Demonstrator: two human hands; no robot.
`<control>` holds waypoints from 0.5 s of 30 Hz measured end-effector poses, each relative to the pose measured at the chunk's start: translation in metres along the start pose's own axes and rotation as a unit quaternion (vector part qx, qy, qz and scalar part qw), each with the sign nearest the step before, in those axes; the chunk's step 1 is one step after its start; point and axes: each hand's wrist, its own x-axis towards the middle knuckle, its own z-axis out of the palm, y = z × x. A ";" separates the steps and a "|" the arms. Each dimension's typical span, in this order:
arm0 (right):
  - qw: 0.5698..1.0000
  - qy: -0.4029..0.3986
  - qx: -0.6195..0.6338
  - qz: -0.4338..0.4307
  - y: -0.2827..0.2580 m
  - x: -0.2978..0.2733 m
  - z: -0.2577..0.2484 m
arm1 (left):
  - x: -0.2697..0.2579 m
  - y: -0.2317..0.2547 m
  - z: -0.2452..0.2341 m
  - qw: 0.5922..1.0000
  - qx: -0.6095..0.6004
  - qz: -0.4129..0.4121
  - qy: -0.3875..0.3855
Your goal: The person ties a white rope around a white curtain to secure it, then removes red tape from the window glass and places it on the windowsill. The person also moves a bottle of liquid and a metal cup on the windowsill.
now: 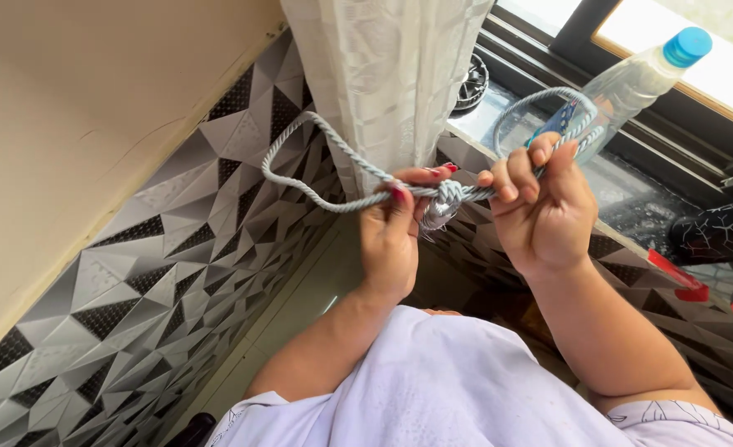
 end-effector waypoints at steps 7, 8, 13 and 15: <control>0.995 0.049 0.087 0.024 0.007 0.018 0.006 | 0.008 0.003 -0.012 0.986 -0.141 -0.049 0.068; 0.993 0.056 0.099 0.031 0.008 0.020 0.004 | 0.009 0.002 -0.015 0.986 -0.146 -0.045 0.071; 0.991 0.080 0.086 0.058 0.011 0.014 0.000 | 0.009 0.002 -0.026 0.986 -0.119 -0.074 0.088; 0.997 0.051 0.035 0.044 0.010 0.004 0.002 | 0.004 0.004 -0.029 0.988 -0.105 -0.082 0.078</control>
